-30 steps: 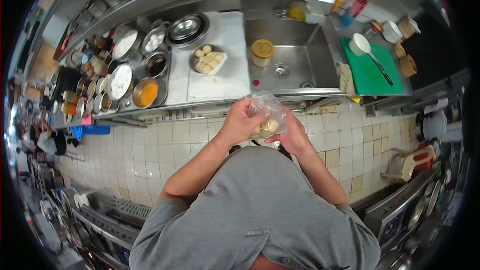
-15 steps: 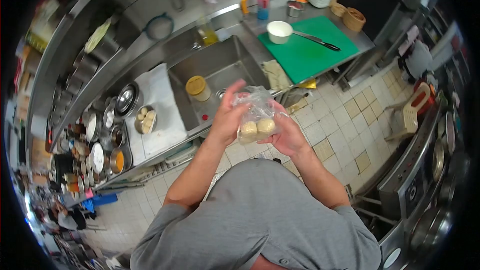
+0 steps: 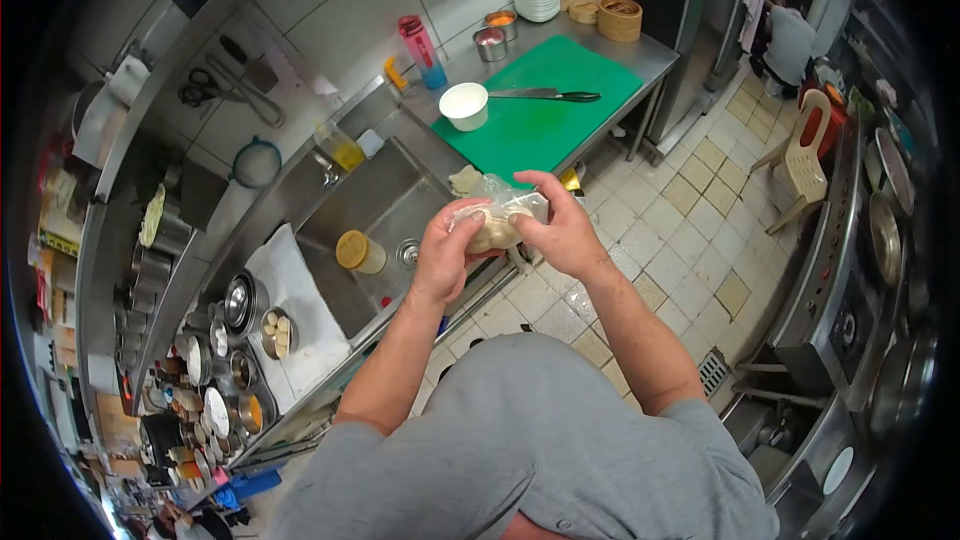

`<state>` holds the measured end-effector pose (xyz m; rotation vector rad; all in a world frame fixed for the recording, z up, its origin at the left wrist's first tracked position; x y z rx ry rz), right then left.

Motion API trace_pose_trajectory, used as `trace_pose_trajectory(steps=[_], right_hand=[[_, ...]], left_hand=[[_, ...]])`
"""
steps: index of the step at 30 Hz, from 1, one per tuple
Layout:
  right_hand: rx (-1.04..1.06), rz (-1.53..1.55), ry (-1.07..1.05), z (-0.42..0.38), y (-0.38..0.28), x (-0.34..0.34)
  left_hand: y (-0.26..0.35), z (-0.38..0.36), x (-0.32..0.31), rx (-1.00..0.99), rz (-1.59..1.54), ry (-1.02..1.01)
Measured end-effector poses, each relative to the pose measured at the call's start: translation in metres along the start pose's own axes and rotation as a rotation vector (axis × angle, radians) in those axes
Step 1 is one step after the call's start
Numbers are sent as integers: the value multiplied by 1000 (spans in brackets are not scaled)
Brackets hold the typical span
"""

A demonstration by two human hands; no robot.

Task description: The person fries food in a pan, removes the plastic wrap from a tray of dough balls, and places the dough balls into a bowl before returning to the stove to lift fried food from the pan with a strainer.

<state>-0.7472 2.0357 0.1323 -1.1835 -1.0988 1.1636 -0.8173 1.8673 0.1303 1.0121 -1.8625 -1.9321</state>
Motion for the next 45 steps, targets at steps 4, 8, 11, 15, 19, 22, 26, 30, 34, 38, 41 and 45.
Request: trace_pose_trajectory(steps=[4,8,11,15,19,22,26,30,34,38,41,45], right_hand=[[34,-70,30,4,-4,16],[136,-341,55,-2,-25,29],[119,-205,83,-6,-28,31],[-38,-63,111,-14,-23,42],[134,-128,250,-25,-12,62],[79,-108,323,-40,-15,80],[-57,65,205,-52,-16,107],[132,-115,164,-59,-6,133],[283,317,101,-46,18,163],[329,668,274,-22,21,197],[391,782,364,3,-2,235],[447,770,439,34,-28,285]], left_hand=[[-8,18,-2,8,-42,3],[-7,32,-8,-33,-133,-61],[-10,39,-10,-97,-11,-71],[-13,50,-14,-266,387,-97],[1,45,-68,-314,269,-145],[3,50,-88,-445,240,-116],[-32,79,-92,-75,94,-328],[-52,118,-106,-71,-85,-297],[-52,175,-123,-118,-149,-252],[-57,237,-141,-143,-152,-493],[-38,285,-171,-540,84,-350],[-34,353,-190,-631,401,-475]])
Point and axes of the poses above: each hand's wrist, its own z-axis towards the middle knuckle, its own x-axis out of the back of the hand, y = z × x, the point moved 4 cm from there along z, towards the middle knuckle, and after that the axes turned 11 degrees about -y, right-handed, at the moved point
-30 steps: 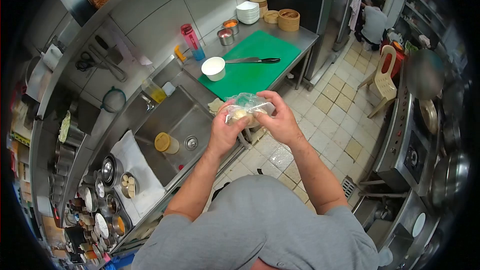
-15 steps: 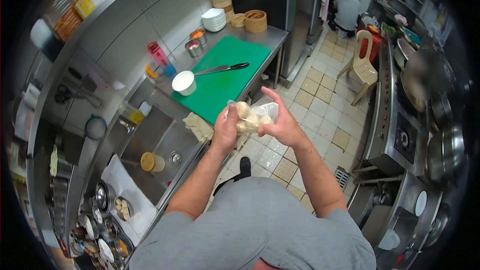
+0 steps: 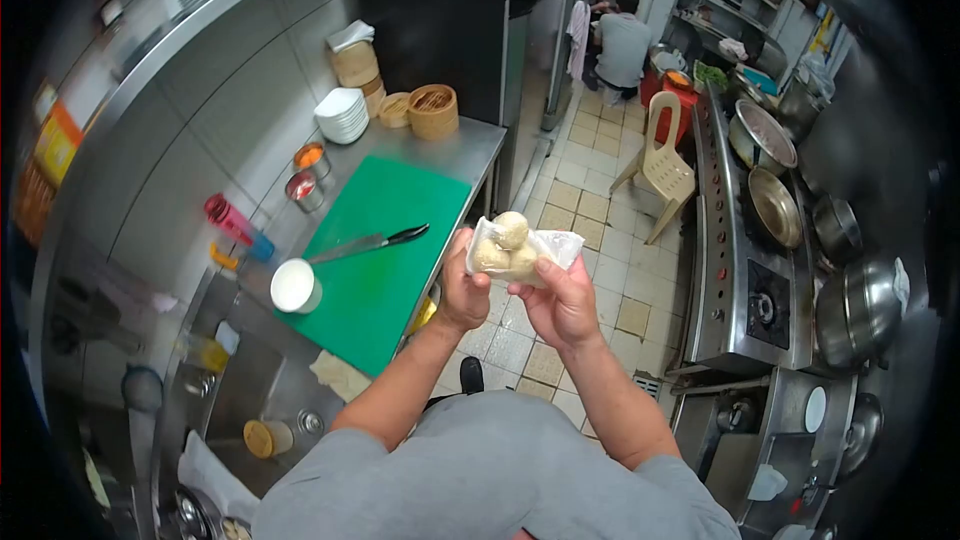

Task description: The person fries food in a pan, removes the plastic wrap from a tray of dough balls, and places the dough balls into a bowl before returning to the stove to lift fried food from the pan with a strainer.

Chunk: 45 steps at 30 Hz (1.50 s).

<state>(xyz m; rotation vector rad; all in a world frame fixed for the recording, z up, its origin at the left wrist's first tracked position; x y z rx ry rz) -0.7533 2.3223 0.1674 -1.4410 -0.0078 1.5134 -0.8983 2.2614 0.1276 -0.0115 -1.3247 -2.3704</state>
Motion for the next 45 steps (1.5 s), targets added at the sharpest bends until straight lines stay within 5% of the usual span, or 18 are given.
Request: trace_pose_trajectory(steps=[5,8,11,13,15,17,20,22,25,30,31,33,38,42,45], right_hand=[[118,-68,26,42,-46,28],[145,-172,39,63,-78,50],[193,-220,112,82,-108,82],[181,-259,115,99,-132,109],[147,-227,68,119,-152,136],[93,-192,12,140,-166,162],[70,-184,12,174,-191,198],[29,-703,-269,200,-219,208],[-215,-576,-390,246,-239,220],[65,-1268,-432,336,-238,247],[67,-1262,-461,347,-232,243],[-228,-473,-501,359,-207,238],[-66,-1017,-475,396,-172,266],[-100,-519,-327,434,-184,266],[-149,-687,-249,464,-183,287]], left_hand=[[-21,90,1,-224,-36,-132],[-31,145,-3,96,152,-333],[-10,201,-7,108,489,-446],[-15,231,-23,32,573,-451],[-17,257,-56,-352,391,-556],[-38,279,-93,-317,190,-604],[-72,312,-123,37,-491,-326],[-100,334,-122,44,-416,-244],[-110,359,-119,3,-402,-58],[-130,386,-106,-30,-423,315],[-139,391,-102,41,-516,398],[-150,411,-100,-57,-464,476],[-193,441,-74,-48,-452,598],[-223,464,-55,-99,-575,576],[-232,475,-51,-106,-609,638]])
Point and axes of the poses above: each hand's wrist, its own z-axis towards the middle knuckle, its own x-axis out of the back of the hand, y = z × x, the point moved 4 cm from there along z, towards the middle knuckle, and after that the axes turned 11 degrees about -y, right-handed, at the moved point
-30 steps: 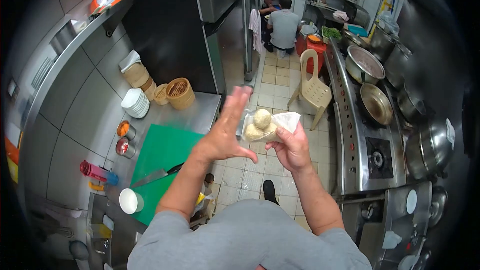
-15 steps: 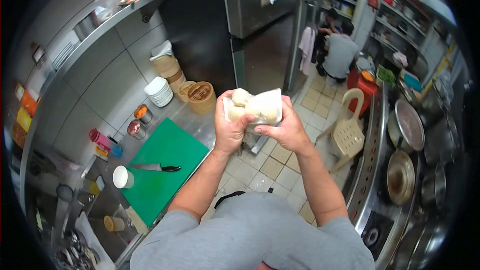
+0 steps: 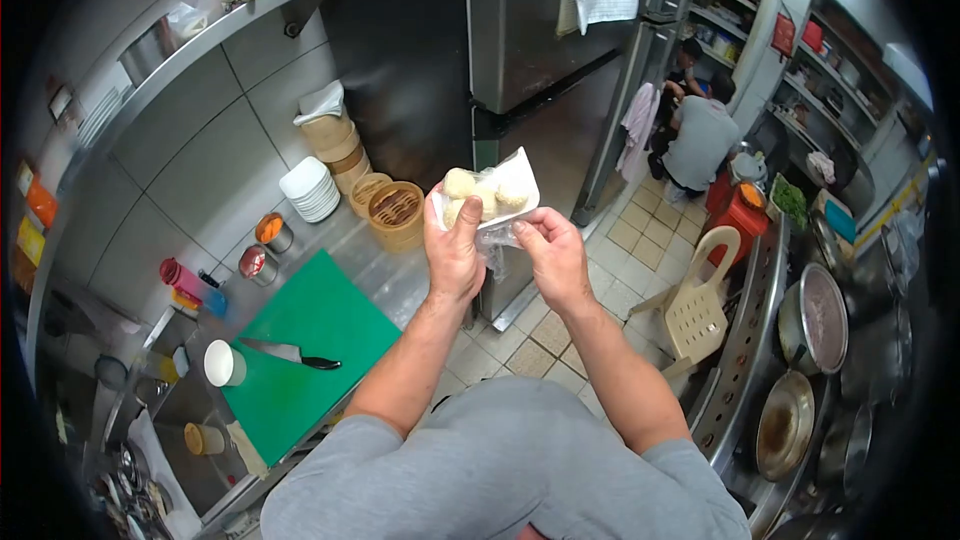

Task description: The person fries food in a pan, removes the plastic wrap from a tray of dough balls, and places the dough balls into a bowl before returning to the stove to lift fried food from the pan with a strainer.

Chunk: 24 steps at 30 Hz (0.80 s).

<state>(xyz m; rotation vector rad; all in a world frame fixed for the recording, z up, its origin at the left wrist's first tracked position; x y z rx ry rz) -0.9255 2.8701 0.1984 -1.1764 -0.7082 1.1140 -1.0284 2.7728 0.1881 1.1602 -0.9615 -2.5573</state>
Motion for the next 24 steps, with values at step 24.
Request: trace_pose_trajectory(steps=[24], right_hand=[[512,-468,-869,1,29,-4]], left_hand=[[-30,-83,-14,-208,469,532]])
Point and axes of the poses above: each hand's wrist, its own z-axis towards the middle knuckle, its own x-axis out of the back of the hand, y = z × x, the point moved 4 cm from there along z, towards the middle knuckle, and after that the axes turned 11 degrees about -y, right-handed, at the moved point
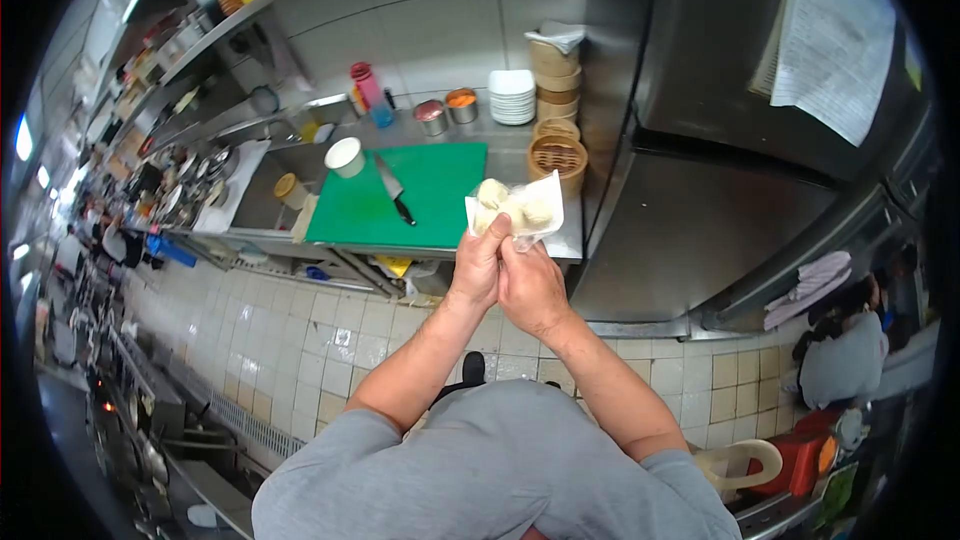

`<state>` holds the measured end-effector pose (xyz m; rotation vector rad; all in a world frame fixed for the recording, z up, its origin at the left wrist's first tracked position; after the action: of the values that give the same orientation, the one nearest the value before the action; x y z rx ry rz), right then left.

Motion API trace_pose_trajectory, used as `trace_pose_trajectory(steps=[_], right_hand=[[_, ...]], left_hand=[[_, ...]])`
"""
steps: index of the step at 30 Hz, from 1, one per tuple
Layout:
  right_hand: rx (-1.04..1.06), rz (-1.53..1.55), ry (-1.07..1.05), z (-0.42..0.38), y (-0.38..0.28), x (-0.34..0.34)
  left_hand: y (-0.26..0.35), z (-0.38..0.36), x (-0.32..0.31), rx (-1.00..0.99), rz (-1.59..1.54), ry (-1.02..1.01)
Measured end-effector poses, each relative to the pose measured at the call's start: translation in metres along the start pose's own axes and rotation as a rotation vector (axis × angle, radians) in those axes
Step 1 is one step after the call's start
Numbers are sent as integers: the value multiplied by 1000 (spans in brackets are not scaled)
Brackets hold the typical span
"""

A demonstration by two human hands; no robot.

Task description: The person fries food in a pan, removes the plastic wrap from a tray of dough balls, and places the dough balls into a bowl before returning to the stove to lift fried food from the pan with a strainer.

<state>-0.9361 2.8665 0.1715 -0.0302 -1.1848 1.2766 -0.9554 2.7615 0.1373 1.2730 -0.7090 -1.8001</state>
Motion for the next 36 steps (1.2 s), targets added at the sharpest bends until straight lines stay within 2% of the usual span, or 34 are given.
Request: trace_pose_trajectory(steps=[1,2,4,5,7,8,10,12,14,16,18,20,21,22,24,26,28,29,31,34,36], right_hand=[[31,-28,-114,-1,-5,-5],[46,-22,-128,-2,-11,-4],[83,-101,-379,-8,-27,-9],[90,-105,-385,-12,-34,-3],[343,-46,-454,-26,-51,13],[349,-57,-467,-25,-47,20],[-71,386,-443,-15,-29,29],[-387,624,-129,16,-27,28],[-424,716,-144,35,-20,9],[-498,1040,-492,43,-6,-36],[-468,1050,-495,43,-5,-58],[-433,1289,-244,42,-8,-72],[-439,1266,-169,42,-7,-79],[-440,1265,-175,41,-12,-89],[-410,1207,22,41,-16,-98],[-346,1177,23,43,-18,-101],[-415,1320,38,40,-22,-97],[-417,1321,33,42,-20,-100],[-402,1215,88,49,-14,-104],[-456,1207,75,48,-13,-104],[-419,1192,142,45,2,-115]], left_hand=[[-3,-6,7,49,-183,-11],[-5,-13,14,94,-373,-25],[0,-28,31,103,-365,24],[5,-33,39,131,-357,54],[22,-39,54,130,-430,63],[32,-39,61,128,-498,72],[53,-39,76,99,-568,35],[70,-42,88,161,-371,-119],[85,-44,88,211,-356,-175],[91,-45,92,242,-239,-272],[90,-45,105,257,-231,-232],[102,-42,104,134,-203,-211],[101,-48,104,66,-188,-38],[96,-51,103,63,-190,-34],[90,-53,102,-12,-135,-24],[88,-53,100,-42,-69,33],[79,-53,107,24,38,37],[77,-54,107,23,38,42],[71,-55,106,72,235,157],[63,-52,106,91,77,205],[59,-45,102,57,92,230]])
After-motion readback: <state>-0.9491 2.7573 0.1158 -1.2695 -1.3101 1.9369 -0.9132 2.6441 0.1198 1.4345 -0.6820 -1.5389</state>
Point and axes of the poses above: each hand's wrist, its own z-axis towards the middle knuckle, its own x-axis out of the back of the hand, y = z × x, the point moved 4 cm from there along z, towards the middle knuckle, and after that the axes turned 11 degrees about -y, right-handed, at the moved point
